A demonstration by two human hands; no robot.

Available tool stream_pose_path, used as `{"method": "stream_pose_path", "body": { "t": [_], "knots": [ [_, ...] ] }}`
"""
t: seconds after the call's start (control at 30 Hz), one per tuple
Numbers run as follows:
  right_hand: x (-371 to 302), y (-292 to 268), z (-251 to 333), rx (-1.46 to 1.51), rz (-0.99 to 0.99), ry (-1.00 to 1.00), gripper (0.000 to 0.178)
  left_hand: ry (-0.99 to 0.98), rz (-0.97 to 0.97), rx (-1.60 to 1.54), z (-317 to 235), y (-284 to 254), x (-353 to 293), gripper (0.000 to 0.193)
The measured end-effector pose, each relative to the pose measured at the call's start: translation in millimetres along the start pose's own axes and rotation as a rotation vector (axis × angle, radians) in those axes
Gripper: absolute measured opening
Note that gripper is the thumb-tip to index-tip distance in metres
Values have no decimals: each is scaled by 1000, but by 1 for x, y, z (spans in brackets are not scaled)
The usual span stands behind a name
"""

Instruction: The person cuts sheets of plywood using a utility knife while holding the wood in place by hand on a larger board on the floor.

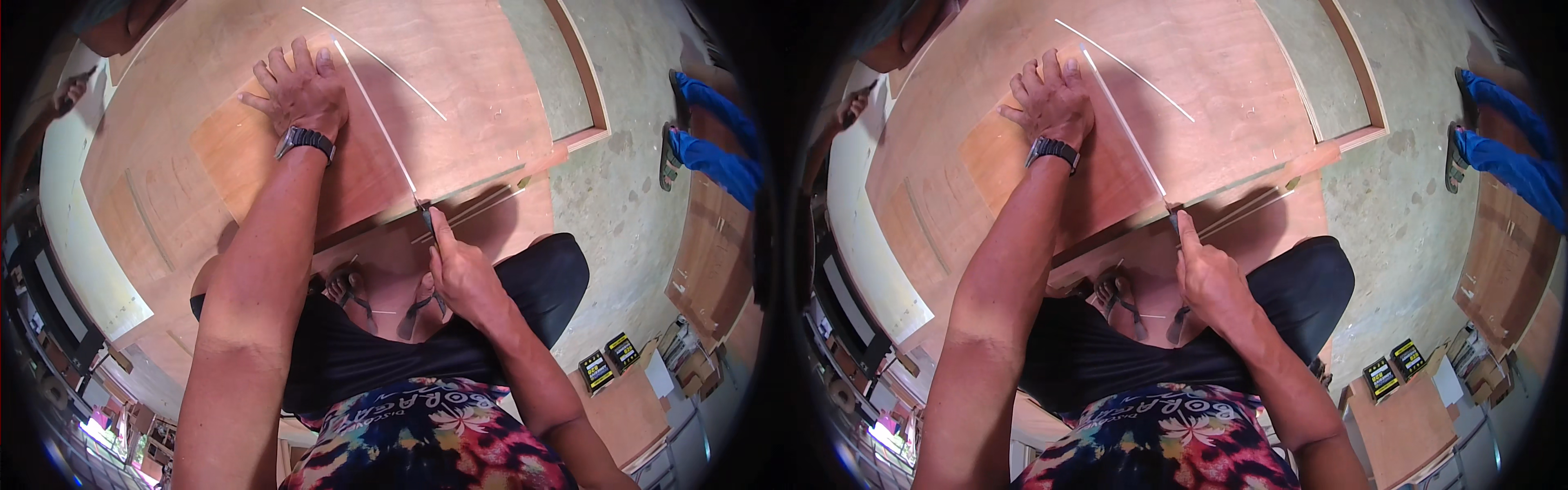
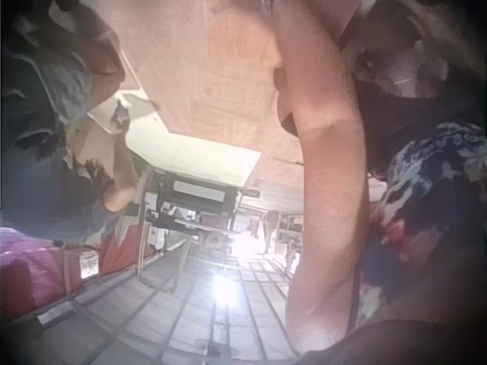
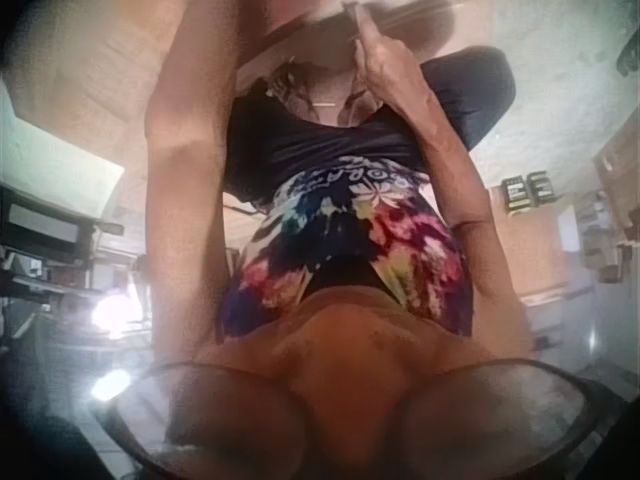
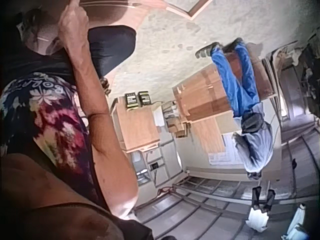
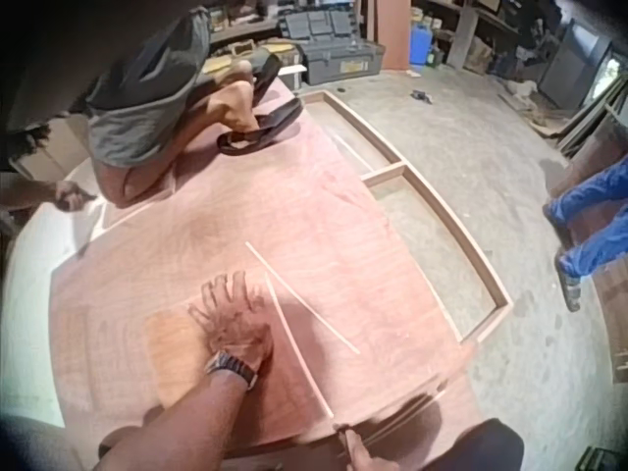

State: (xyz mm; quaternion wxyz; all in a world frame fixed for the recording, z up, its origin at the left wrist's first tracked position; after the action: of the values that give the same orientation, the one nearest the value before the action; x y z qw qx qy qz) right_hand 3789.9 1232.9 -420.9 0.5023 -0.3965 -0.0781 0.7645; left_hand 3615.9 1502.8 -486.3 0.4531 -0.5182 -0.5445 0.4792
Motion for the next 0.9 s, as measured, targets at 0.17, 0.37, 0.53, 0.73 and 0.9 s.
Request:
{"method": "stream_pose_path", "body": {
  "t": [0.17, 0.37, 0.53, 0.73, 0.9],
  "knots": [
    [1, -3, 1, -24, -25, -28, 59, -7, 14, -20, 0, 0, 3, 51],
    [26, -58, 47, -49, 118, 11, 56, -22, 23, 25, 5, 2, 0, 53],
    [109, -81, 55, 55, -264, -229, 56, -32, 82, 27, -1, 3, 0, 57],
    [203, -70, 61, 152, -212, -267, 54, -38, 94, 23, 5, 6, 1, 59],
    [232, -70, 67, 174, -197, -303, 54, -41, 90, 20, 5, 7, 1, 58]
  ]
}}
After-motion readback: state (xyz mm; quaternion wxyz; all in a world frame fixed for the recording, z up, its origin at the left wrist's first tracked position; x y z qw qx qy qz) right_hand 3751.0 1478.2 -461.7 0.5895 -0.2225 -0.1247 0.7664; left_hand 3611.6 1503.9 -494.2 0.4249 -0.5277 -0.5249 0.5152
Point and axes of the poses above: each hand's wrist, its own x-axis towards the middle knuckle, its own y-axis out of the palm, z = x × y, the point moved 7 cm from there along x, towards the middle knuckle, and after that the axes turned 8 degrees about z, right-handed, at the moved point
